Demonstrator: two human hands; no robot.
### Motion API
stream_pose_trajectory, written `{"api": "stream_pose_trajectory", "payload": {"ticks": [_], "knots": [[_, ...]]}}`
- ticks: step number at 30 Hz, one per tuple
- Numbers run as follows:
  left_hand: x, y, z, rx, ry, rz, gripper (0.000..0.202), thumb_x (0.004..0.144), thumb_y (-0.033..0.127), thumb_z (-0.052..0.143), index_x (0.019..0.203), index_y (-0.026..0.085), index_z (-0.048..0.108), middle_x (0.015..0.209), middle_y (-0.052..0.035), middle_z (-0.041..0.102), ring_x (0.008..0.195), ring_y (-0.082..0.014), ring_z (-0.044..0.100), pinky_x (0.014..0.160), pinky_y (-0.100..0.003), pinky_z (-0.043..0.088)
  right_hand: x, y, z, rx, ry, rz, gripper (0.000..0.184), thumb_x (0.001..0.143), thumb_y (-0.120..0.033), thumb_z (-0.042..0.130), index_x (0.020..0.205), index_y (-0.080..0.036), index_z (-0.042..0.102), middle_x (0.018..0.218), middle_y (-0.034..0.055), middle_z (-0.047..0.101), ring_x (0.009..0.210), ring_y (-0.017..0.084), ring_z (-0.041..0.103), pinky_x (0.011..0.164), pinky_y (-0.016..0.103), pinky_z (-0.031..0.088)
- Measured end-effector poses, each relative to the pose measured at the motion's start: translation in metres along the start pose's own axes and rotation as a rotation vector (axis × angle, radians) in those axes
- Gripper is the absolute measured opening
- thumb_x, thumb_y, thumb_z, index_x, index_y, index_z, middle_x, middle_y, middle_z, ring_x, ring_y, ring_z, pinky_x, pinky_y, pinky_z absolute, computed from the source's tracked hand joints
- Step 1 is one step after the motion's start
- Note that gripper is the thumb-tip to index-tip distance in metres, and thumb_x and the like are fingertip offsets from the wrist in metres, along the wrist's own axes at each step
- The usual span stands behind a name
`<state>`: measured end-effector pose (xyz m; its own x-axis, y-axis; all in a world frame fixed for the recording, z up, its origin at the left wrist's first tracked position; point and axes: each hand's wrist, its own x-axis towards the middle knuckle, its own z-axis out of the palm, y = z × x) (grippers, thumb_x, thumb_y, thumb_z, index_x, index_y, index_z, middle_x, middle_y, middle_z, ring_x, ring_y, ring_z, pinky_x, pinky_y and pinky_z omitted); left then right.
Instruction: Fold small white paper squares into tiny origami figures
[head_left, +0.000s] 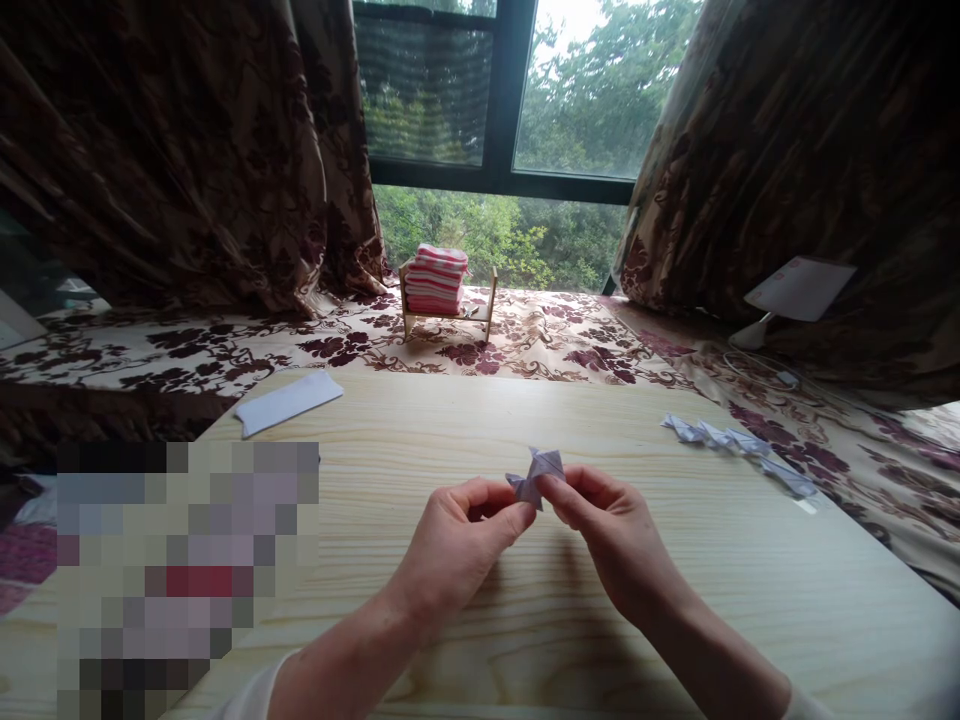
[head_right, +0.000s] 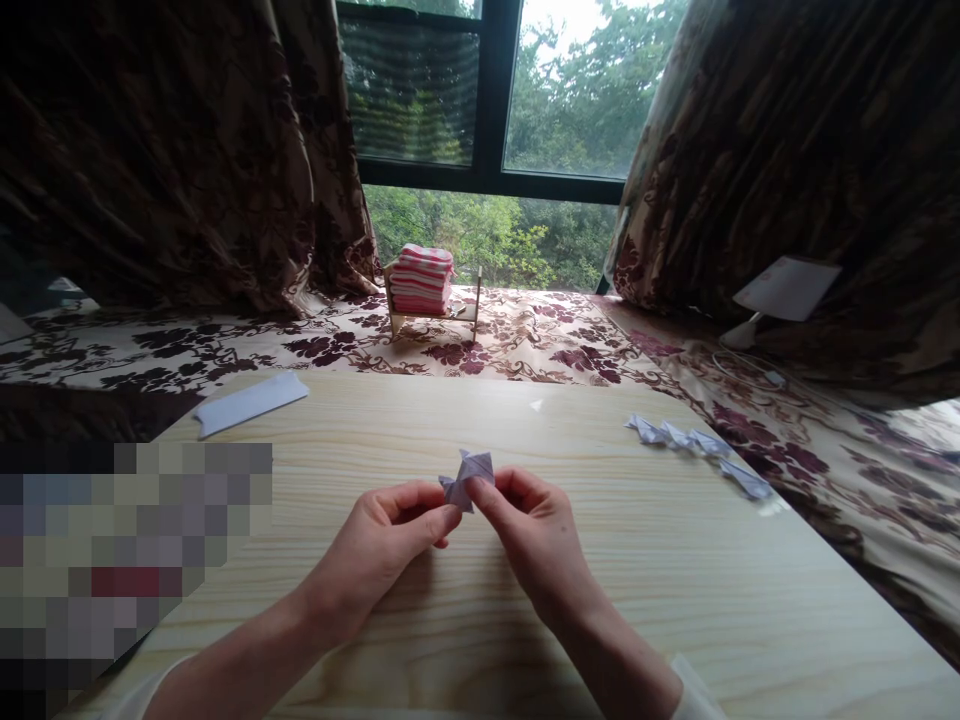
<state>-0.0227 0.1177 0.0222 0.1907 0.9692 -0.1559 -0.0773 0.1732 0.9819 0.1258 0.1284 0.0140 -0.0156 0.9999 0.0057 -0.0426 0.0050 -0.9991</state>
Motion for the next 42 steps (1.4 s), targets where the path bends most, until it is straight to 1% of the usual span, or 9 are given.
{"api": "stream_pose_trajectory", "payload": {"ticks": [4,9,14,20,27,34,37,39,42], "knots": [[0.002,0.003,0.0,-0.071,0.085,-0.032,0.02,0.069,0.028,0.068,0.082,0.013,0.071,0.075,-0.0033,0.066,0.066,-0.012,0.049,0.066,-0.024,0.04,0.001,-0.002,-0.001,-0.03,0.018,-0.021,0.028,0.069,-0.041,0.071,0.059,-0.017,0.063,0.049,-0.0046,0.047,0.051,0.01,0.042,0.052,0.023,0.035],[0.002,0.005,0.0,-0.077,0.157,-0.005,0.024,0.067,0.033,0.07,0.082,0.014,0.072,0.071,-0.0022,0.066,0.064,-0.012,0.05,0.066,-0.025,0.042,0.0,-0.003,0.0,-0.045,0.015,-0.016,0.03,0.067,-0.043,0.071,0.059,-0.016,0.063,0.05,-0.0035,0.05,0.05,0.01,0.042,0.051,0.023,0.035],[0.002,0.003,0.0,-0.02,0.147,0.005,0.023,0.069,0.034,0.068,0.078,0.013,0.072,0.062,0.0003,0.06,0.064,-0.0118,0.048,0.065,-0.024,0.04,0.0,0.0,0.001,-0.03,-0.003,-0.01,0.028,0.068,-0.042,0.071,0.06,-0.016,0.064,0.051,-0.0036,0.052,0.051,0.009,0.042,0.051,0.023,0.034],[0.0,-0.003,0.001,0.026,0.032,0.007,0.026,0.074,0.037,0.064,0.063,0.014,0.064,0.055,0.0026,0.05,0.058,-0.0101,0.04,0.054,-0.022,0.03,-0.001,0.0,0.002,-0.005,-0.01,0.004,0.026,0.067,-0.04,0.072,0.06,-0.016,0.064,0.052,-0.004,0.053,0.052,0.009,0.044,0.053,0.022,0.036],[0.0,-0.002,0.002,0.035,0.048,0.023,0.03,0.072,0.035,0.064,0.053,0.015,0.051,0.051,0.0042,0.039,0.053,-0.0087,0.03,0.049,-0.024,0.023,-0.002,0.001,0.003,0.002,-0.077,0.027,0.026,0.069,-0.041,0.071,0.065,-0.016,0.065,0.063,0.0,0.062,0.063,0.013,0.053,0.063,0.025,0.042],[0.0,-0.004,0.002,0.069,0.032,-0.012,0.029,0.075,0.039,0.06,0.061,0.014,0.06,0.055,0.0024,0.047,0.055,-0.0101,0.038,0.052,-0.023,0.027,-0.002,0.004,0.003,-0.051,-0.011,-0.014,0.027,0.072,-0.043,0.068,0.067,-0.016,0.066,0.057,-0.0022,0.058,0.057,0.012,0.049,0.056,0.024,0.038],[0.002,-0.003,0.0,0.108,0.047,-0.015,0.029,0.077,0.04,0.057,0.064,0.014,0.059,0.056,0.0025,0.047,0.056,-0.0103,0.039,0.053,-0.022,0.03,0.0,0.003,0.0,-0.112,-0.046,-0.007,0.031,0.076,-0.046,0.063,0.066,-0.016,0.065,0.055,-0.0021,0.055,0.054,0.011,0.047,0.053,0.024,0.037],[0.003,-0.002,-0.003,0.182,0.049,0.004,0.026,0.078,0.037,0.055,0.066,0.015,0.059,0.056,0.0028,0.046,0.055,-0.0104,0.038,0.052,-0.023,0.03,0.001,0.001,-0.005,-0.245,-0.026,-0.069,0.033,0.081,-0.046,0.057,0.068,-0.016,0.065,0.058,-0.0003,0.056,0.057,0.013,0.05,0.055,0.026,0.039],[0.004,0.0,-0.008,0.384,0.065,0.143,0.021,0.076,0.027,0.054,0.058,0.016,0.054,0.06,0.0019,0.045,0.057,-0.0112,0.041,0.051,-0.023,0.031,0.002,0.001,-0.013,-0.518,0.135,-0.393,0.021,0.083,-0.036,0.055,0.086,-0.017,0.067,0.084,0.0051,0.06,0.074,0.018,0.055,0.066,0.03,0.044]]}}
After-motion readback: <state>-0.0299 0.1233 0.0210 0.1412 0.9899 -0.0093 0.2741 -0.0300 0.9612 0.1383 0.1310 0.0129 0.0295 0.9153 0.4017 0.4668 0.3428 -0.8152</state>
